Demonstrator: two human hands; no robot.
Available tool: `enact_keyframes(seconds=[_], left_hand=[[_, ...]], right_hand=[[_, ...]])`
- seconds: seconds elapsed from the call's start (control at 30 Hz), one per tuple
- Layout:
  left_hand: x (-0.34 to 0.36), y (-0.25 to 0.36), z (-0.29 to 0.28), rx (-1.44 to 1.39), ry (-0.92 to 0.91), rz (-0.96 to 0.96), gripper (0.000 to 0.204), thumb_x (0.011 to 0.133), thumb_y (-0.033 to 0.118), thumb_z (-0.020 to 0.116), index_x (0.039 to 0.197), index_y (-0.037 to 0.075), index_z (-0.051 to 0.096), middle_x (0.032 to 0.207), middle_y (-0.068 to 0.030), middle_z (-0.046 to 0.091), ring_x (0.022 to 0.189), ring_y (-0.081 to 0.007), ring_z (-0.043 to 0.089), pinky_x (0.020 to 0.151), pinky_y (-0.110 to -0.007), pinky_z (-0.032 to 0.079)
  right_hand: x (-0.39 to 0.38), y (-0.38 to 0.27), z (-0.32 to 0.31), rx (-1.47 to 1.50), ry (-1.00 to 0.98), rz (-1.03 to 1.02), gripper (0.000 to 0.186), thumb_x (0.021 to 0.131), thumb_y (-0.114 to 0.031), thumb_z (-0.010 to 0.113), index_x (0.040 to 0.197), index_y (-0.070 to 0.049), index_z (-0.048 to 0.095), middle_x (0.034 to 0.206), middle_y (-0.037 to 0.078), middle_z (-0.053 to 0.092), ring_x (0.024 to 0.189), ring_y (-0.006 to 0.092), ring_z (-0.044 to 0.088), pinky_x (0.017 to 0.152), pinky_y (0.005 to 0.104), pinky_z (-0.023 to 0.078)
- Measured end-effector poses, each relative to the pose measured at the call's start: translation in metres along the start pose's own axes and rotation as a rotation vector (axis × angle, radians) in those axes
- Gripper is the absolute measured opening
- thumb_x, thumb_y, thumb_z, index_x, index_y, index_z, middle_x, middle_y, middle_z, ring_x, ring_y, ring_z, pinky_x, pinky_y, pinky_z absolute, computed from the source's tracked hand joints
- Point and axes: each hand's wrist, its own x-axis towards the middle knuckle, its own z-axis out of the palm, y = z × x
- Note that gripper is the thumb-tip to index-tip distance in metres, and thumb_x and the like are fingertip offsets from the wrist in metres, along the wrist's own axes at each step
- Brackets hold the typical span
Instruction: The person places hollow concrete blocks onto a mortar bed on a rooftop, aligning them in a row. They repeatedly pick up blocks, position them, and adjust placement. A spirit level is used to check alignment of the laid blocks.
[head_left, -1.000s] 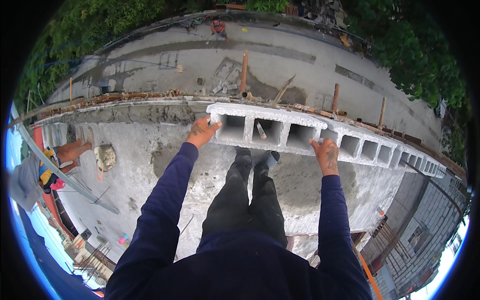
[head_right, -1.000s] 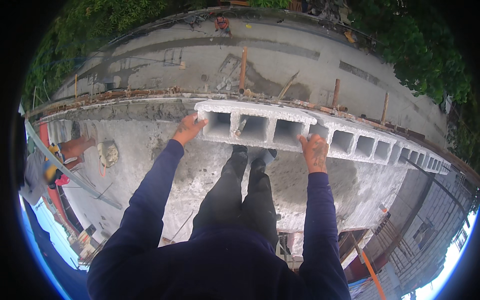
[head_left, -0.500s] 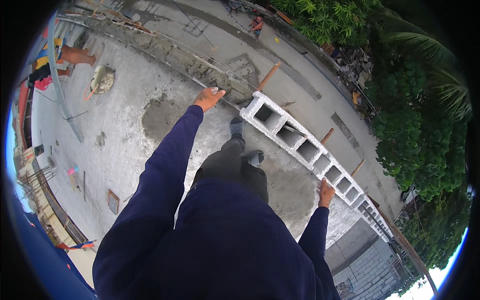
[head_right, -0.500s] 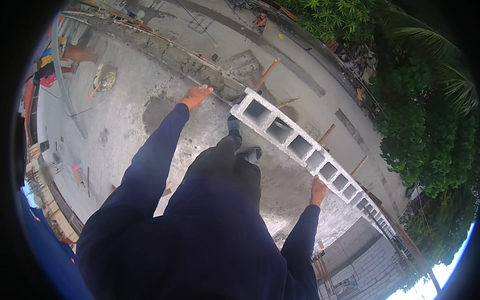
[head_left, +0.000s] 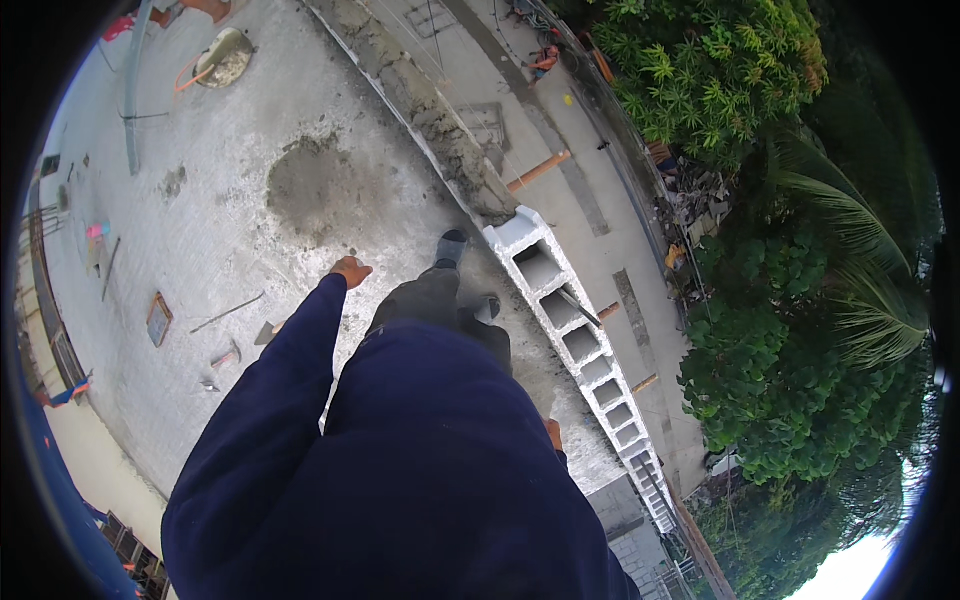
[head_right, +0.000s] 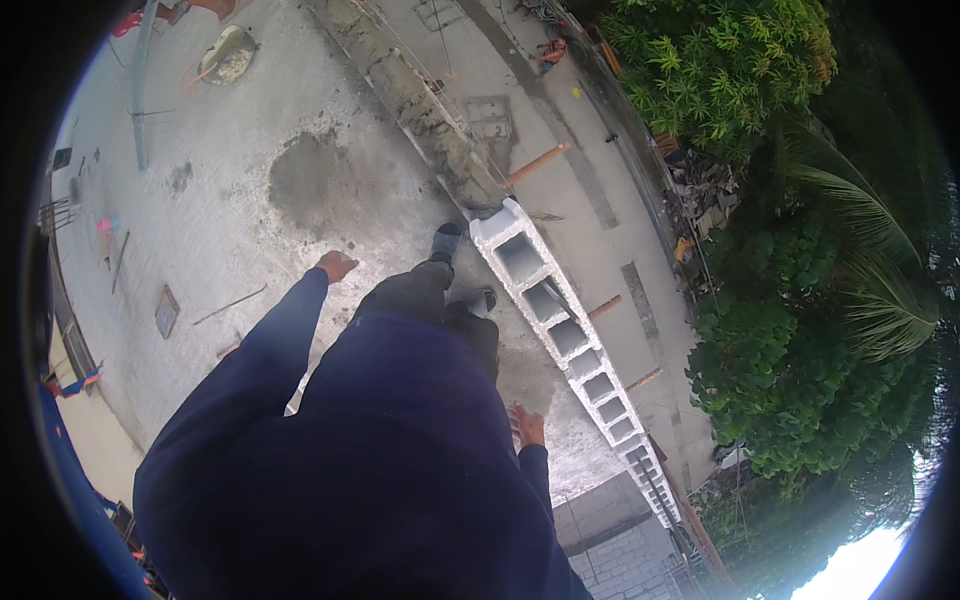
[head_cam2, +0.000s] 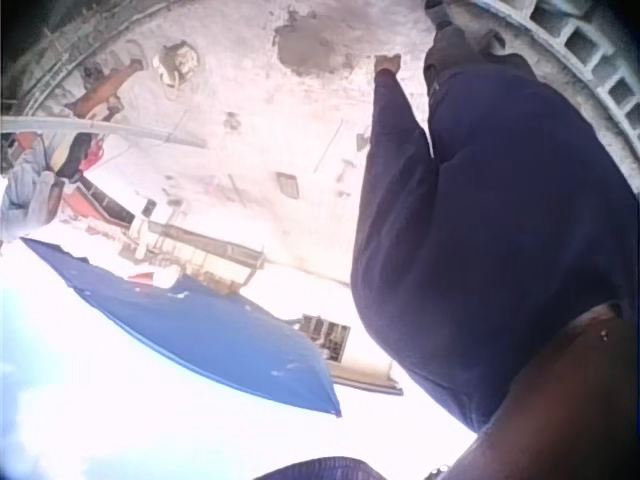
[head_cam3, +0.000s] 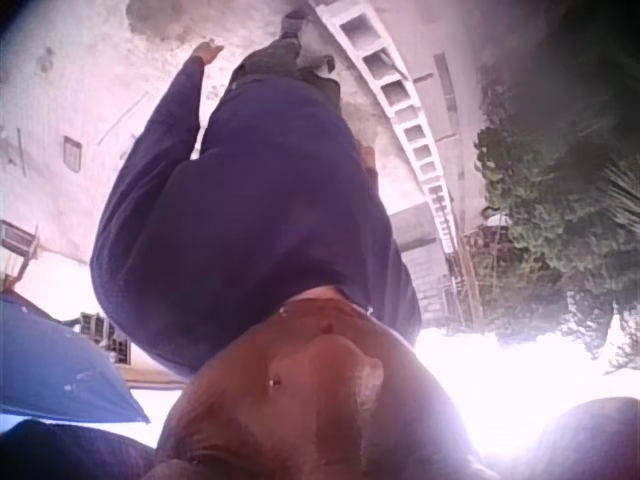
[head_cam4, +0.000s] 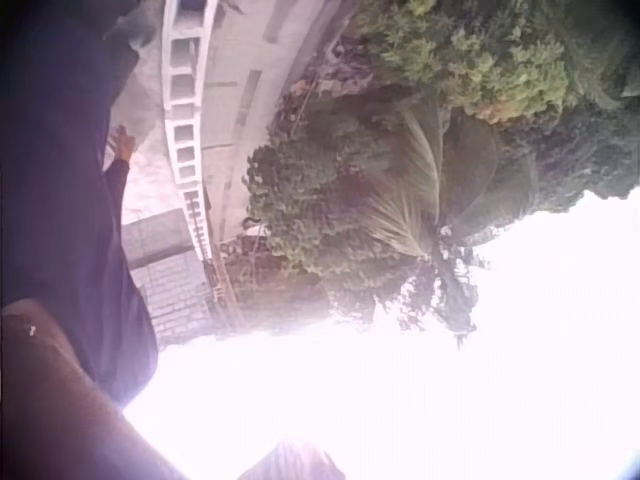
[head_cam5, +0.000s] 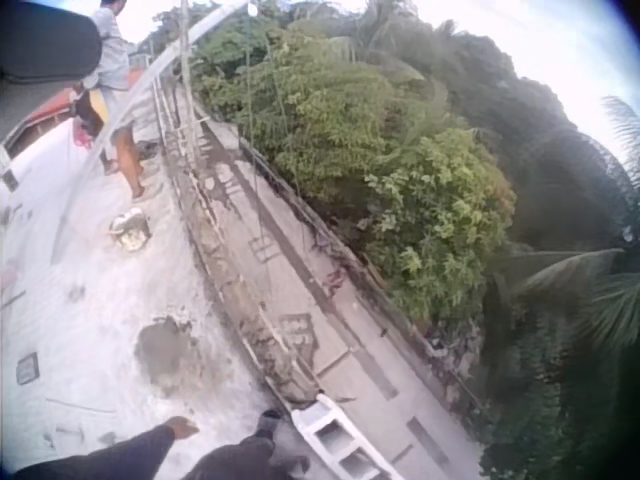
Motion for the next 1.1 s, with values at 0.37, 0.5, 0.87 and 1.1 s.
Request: enact_keyframes(seconds=[0.37,0.5,0.87,1.1], left_hand=[[-0.045,0.044,0.029,-0.522,0.258,0.038,0.043,0.081,0.04,0.055,0.103,0.004,0.063,0.096,-0.0153,0.064,0.09,-0.0264,0.061,0.081,-0.034,0.045],[-0.092,-0.03,0.083,-0.539,0.343,-0.175,0.041,0.079,0.037,0.057,0.098,0.002,0.064,0.075,-0.0107,0.064,0.068,-0.0206,0.06,0.069,-0.033,0.047],[-0.179,-0.059,0.26,-0.31,0.162,-0.414,0.048,0.078,0.041,0.061,0.104,0.0,0.061,0.08,-0.0137,0.064,0.06,-0.0208,0.063,0.06,-0.032,0.05],[-0.188,-0.041,0.272,-0.645,0.142,-0.449,0.037,0.079,0.036,0.058,0.083,0.0,0.063,0.068,-0.0109,0.06,0.058,-0.0196,0.062,0.051,-0.032,0.045]], right_hand=[[-0.001,-0.103,-0.064,-0.407,-0.34,0.009,0.06,0.088,-0.043,0.05,0.114,0.011,0.049,0.111,0.022,0.057,0.103,0.0289,0.057,0.089,0.0382,0.045],[0.048,-0.088,-0.093,-0.3,-0.407,0.129,0.062,0.088,-0.043,0.05,0.116,0.012,0.047,0.109,0.024,0.057,0.101,0.0305,0.058,0.089,0.0392,0.046],[0.104,-0.01,-0.161,-0.174,-0.528,0.306,0.062,0.086,-0.043,0.054,0.115,0.012,0.047,0.108,0.026,0.058,0.1,0.0318,0.059,0.088,0.0404,0.047],[0.106,-0.033,-0.18,-0.397,-0.525,0.365,0.055,0.09,-0.04,0.048,0.113,0.011,0.05,0.109,0.024,0.058,0.103,0.0316,0.058,0.09,0.0382,0.046]])
